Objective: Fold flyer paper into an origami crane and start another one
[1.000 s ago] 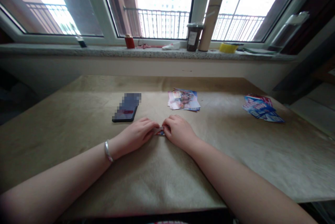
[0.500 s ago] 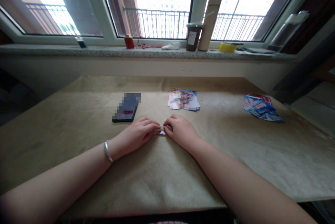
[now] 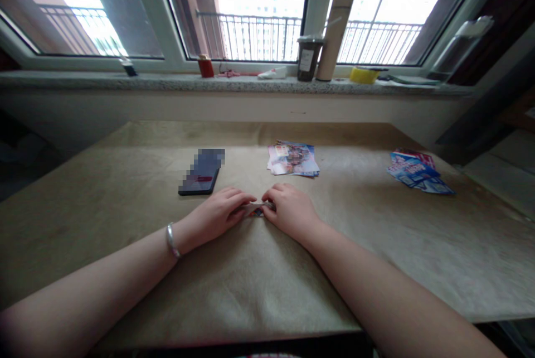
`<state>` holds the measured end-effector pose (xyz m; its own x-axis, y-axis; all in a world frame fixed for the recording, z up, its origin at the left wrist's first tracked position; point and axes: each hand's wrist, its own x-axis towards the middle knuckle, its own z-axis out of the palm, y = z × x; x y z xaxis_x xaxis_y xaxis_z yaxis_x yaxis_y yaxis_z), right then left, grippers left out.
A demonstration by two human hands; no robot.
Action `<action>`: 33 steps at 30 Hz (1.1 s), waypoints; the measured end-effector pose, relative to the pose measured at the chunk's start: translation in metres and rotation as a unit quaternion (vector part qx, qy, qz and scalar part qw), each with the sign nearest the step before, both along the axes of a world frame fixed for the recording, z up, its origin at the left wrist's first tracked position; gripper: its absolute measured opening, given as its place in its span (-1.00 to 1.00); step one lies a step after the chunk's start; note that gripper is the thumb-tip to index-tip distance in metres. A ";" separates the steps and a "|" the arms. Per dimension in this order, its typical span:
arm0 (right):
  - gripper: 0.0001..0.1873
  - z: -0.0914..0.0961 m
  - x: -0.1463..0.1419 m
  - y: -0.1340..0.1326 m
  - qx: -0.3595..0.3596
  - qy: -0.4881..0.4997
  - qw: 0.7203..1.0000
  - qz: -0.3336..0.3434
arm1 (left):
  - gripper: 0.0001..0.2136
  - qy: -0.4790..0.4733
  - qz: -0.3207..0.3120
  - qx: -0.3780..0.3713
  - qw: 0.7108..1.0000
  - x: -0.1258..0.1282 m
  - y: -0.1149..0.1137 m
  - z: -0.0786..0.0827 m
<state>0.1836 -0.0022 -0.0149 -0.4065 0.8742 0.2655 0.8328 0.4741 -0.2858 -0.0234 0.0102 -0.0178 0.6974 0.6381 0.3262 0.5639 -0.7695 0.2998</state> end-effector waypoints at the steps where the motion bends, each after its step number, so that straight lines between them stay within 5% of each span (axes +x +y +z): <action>1: -0.87 0.000 0.000 0.000 0.000 0.001 1.000 0.001 | -0.81 -0.003 0.000 -0.001 1.000 0.000 0.000 0.000; 33: -0.94 -0.011 -0.006 0.004 0.011 0.099 0.987 0.129 | -0.93 0.013 0.020 -0.042 0.999 0.001 -0.001 0.004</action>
